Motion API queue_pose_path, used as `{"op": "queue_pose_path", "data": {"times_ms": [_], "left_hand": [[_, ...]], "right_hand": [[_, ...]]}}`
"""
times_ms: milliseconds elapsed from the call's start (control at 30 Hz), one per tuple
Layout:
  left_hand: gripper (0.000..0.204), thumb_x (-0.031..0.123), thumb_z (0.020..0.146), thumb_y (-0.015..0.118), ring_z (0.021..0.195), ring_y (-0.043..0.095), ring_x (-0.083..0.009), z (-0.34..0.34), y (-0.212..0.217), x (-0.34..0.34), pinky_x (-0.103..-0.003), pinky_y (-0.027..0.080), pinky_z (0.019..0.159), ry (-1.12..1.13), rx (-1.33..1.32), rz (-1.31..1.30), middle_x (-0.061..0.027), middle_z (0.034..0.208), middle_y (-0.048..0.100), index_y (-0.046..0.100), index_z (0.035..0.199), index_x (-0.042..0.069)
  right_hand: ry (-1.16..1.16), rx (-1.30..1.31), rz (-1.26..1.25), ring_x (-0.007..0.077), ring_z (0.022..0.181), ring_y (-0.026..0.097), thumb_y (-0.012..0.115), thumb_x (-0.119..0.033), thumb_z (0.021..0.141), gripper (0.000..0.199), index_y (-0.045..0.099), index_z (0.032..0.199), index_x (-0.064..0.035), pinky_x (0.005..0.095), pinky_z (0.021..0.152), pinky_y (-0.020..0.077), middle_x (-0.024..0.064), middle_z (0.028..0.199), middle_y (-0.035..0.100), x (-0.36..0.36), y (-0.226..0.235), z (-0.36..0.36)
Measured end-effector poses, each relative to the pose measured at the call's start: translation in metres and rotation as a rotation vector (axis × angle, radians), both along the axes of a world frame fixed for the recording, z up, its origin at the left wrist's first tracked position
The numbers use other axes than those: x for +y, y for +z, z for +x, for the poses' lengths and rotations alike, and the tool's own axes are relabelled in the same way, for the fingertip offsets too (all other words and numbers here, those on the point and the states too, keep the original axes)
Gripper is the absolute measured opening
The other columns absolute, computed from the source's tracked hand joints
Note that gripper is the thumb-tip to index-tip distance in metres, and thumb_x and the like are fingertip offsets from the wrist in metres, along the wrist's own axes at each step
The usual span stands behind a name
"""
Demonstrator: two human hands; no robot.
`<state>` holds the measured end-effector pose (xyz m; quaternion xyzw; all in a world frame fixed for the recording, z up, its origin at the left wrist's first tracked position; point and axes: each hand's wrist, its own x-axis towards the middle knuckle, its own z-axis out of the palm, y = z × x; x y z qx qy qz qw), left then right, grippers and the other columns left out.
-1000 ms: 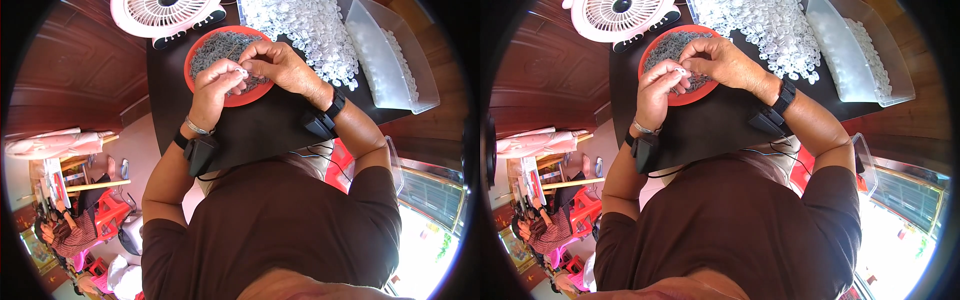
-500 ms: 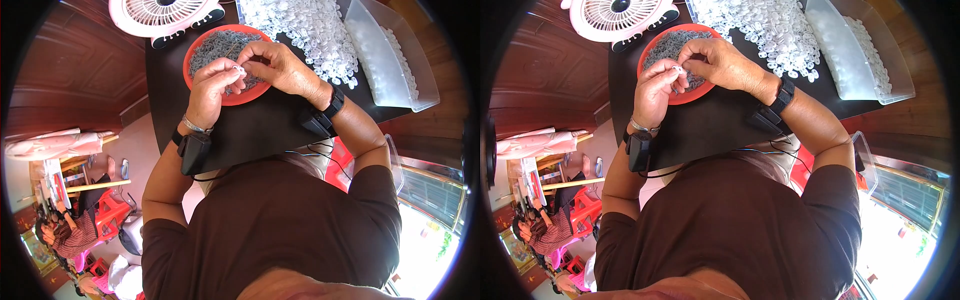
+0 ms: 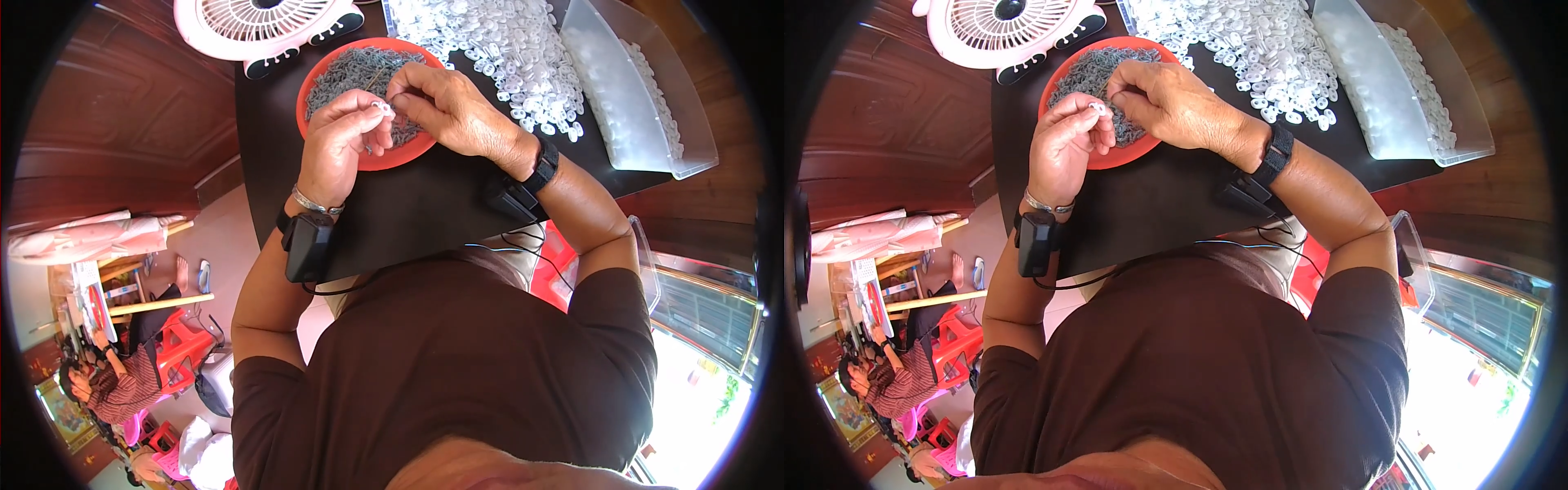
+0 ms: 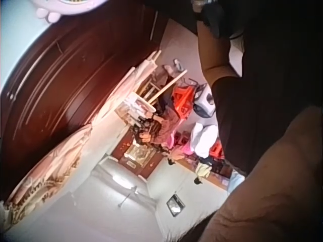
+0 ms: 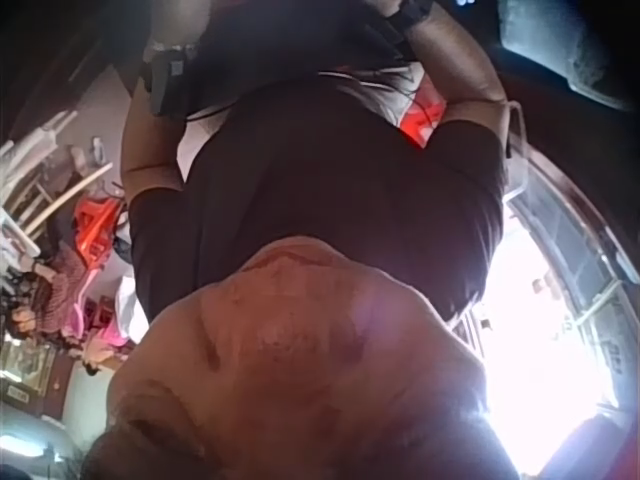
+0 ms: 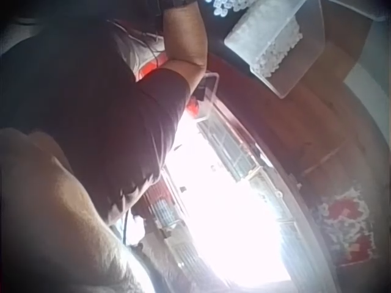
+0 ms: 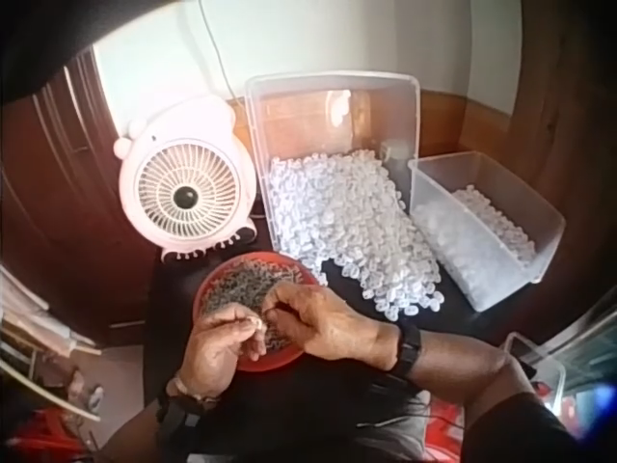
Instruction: Manually inserting small metal pins into white plastic component housings on a red tray.
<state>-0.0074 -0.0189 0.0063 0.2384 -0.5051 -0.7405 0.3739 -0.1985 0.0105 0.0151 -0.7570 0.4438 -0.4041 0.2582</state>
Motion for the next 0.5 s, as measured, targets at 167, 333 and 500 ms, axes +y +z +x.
{"op": "queue_pose_path", "data": {"times_ms": [167,333,500], "left_hand": [[0.009,0.007,0.086,0.057,0.065,0.052,-0.0088,-0.0050,-0.0029,0.0039,-0.022,0.042,0.062,0.132,-0.237,-0.380,-0.0029,0.078,0.057,0.060,0.084,-0.002],[0.006,0.002,0.084,0.058,0.065,0.050,-0.0074,-0.0069,-0.0028,0.0066,-0.022,0.042,0.062,0.085,-0.232,-0.446,-0.0027,0.077,0.054,0.059,0.082,-0.004],[0.012,0.008,0.088,0.052,0.069,0.054,-0.0101,-0.0034,0.0022,0.0061,-0.023,0.042,0.063,0.031,-0.273,-0.358,-0.0045,0.082,0.057,0.060,0.085,-0.001]], "right_hand": [[-0.042,-0.012,0.075,0.0218,0.066,0.058,0.053,-0.012,0.089,0.012,0.056,0.092,-0.0005,0.0313,0.062,0.0465,0.0101,0.073,0.057,0.0010,0.0029,0.0009],[0.003,0.098,-0.038,0.0266,0.065,0.057,0.053,-0.012,0.090,0.012,0.056,0.089,-0.0002,0.0330,0.062,0.0458,0.0114,0.070,0.055,0.0004,0.0004,-0.0010],[0.057,0.081,-0.052,0.0257,0.067,0.056,0.053,-0.010,0.090,0.010,0.055,0.087,-0.0005,0.0325,0.062,0.0456,0.0113,0.073,0.056,-0.0004,-0.0010,-0.0020]]}}
